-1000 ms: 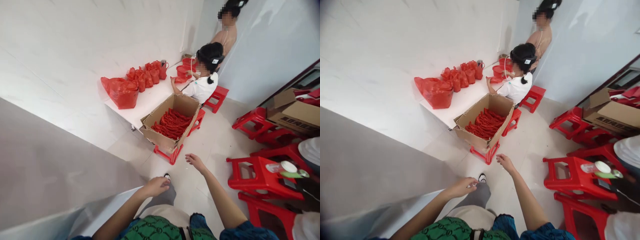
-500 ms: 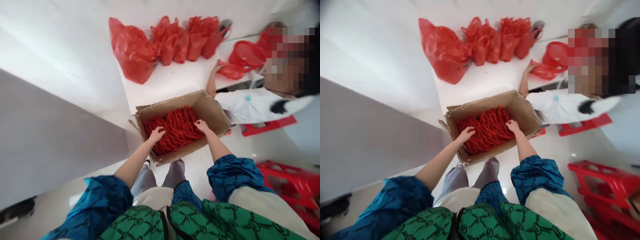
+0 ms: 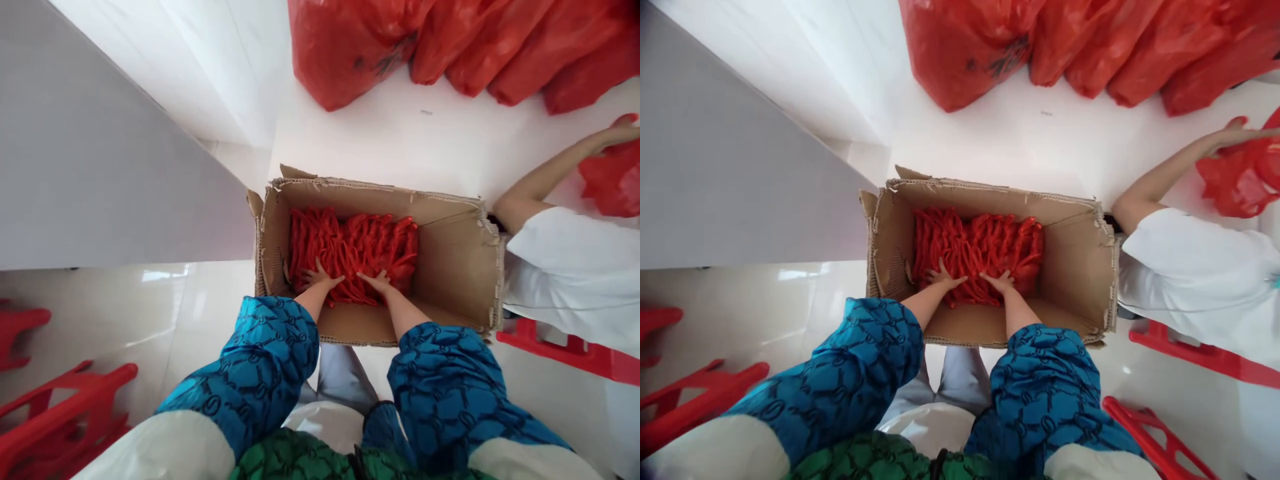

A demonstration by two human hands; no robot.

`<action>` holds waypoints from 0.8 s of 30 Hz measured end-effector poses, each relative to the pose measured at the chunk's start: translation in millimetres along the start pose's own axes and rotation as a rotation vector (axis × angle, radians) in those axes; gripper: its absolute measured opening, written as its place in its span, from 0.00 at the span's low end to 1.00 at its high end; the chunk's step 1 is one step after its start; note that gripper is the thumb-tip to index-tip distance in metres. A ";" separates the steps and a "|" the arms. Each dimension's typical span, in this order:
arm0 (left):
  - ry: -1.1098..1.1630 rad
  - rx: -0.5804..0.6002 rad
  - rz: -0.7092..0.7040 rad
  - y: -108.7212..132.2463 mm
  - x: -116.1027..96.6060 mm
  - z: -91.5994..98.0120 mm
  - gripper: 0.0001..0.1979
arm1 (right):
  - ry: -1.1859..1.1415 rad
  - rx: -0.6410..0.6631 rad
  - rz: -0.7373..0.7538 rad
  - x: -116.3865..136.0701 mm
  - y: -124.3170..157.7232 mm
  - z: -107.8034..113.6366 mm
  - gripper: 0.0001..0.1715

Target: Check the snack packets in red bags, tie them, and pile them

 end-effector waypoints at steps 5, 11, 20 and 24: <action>0.015 -0.056 0.002 0.4 -4.5 -17.8 0.61 | 0.125 0.006 -0.134 14.7 -6.5 -41.6 0.84; 0.039 -0.126 -0.051 -8.8 -2.8 -15.8 0.38 | 0.233 -0.056 -0.152 18.0 -6.7 -41.7 0.43; -0.009 -0.067 -0.229 12.3 -9.9 6.3 0.22 | 0.219 0.021 -0.069 27.6 -4.2 -3.5 0.22; -0.042 -0.043 -0.313 37.8 -1.8 38.2 0.23 | 0.186 0.072 0.020 47.8 13.2 19.5 0.19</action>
Point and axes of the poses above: each hand's wrist, its own y-axis away from the middle knuckle, its own z-axis out of the back of the hand, x = y × z, the point moved 6 cm from there along -y, towards the middle knuckle, and after that the axes turned 15 degrees about z, right-handed, at the moved point
